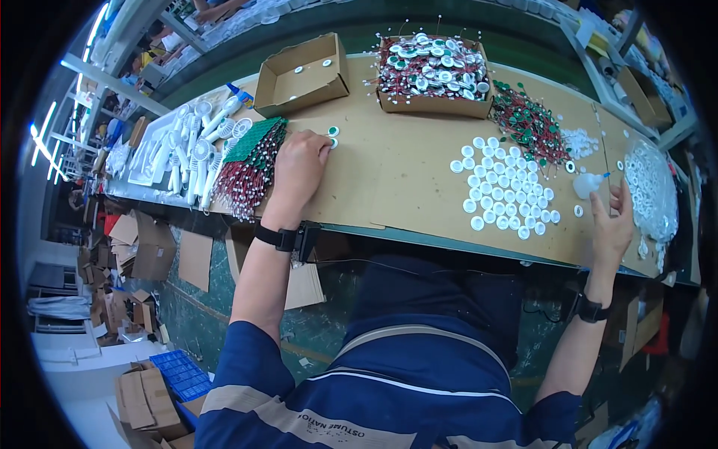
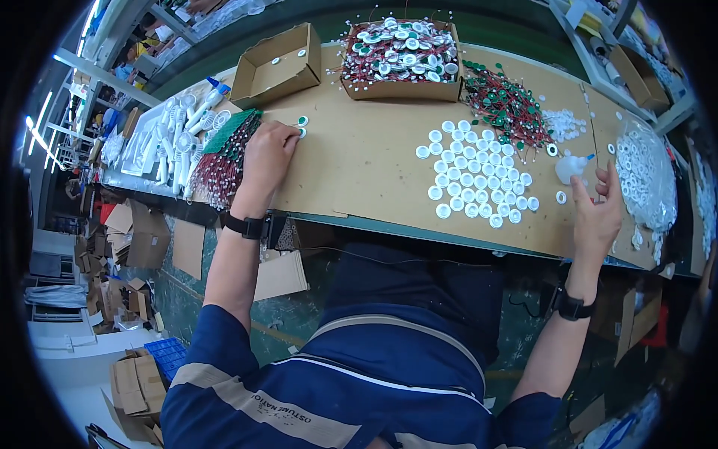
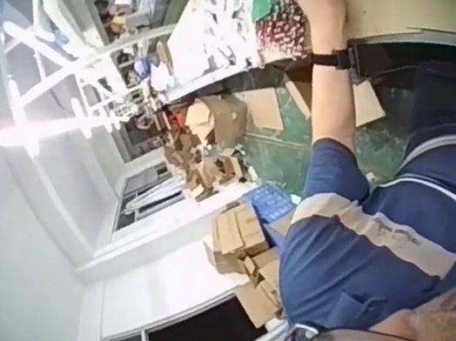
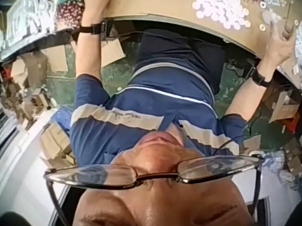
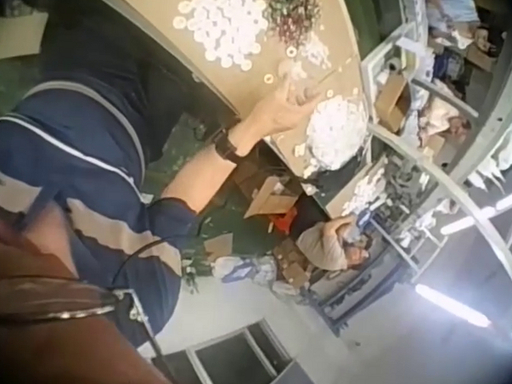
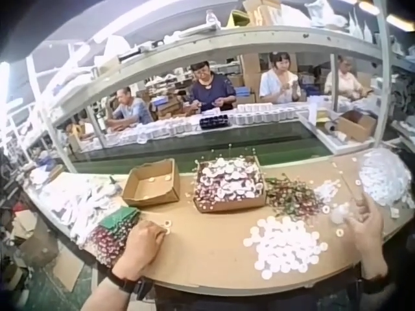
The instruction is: The person assembles electronic components by picking up a white plastic cap, applying glue from a bottle, and pressing a green circuit board with wires into the cap. This process is repeated for multiple units, with the person occasionally moving items on the table.
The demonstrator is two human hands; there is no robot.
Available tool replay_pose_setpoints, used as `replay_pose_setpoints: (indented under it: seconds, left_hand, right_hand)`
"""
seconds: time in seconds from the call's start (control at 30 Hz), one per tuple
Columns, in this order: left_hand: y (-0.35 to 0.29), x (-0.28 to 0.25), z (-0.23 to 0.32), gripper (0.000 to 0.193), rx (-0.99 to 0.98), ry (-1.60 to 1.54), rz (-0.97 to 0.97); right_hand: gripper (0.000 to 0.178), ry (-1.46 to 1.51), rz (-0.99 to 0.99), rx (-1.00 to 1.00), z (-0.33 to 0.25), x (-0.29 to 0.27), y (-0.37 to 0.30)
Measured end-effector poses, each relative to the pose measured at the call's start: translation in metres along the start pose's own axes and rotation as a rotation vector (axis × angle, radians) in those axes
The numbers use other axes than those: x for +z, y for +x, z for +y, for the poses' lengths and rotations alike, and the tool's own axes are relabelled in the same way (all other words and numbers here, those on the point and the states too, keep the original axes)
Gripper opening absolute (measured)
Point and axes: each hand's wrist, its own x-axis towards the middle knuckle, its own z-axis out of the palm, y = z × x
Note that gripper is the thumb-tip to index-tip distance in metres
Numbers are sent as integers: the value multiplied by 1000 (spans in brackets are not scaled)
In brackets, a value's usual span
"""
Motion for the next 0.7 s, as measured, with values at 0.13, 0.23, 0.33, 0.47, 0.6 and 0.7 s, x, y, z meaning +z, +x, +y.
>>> replay_pose_setpoints:
  seconds: [0.13,0.23,0.33,0.47,0.6,0.7]
  left_hand:
    - [4,12,1,10,-20,50,29]
    - [4,8,3,10,-16,57,49]
    - [5,7,3,10,10,68,19]
    - [10,-2,-2,10,26,51,-52]
    - [10,-8,-3,12,5,22,-81]
    - [11,-14,0,13,-5,17,-50]
  right_hand:
    - [76,64,31,-56,-41,-23,-26]
    - [73,129,28,-84,-60,-26,-52]
    - [72,194,16,-97,-73,-25,-71]
    - [65,227,-60,-178,-78,-25,-87]
    - [63,305,-88,-222,-78,-23,-92]
    - [59,285,-94,-197,-75,-28,-95]
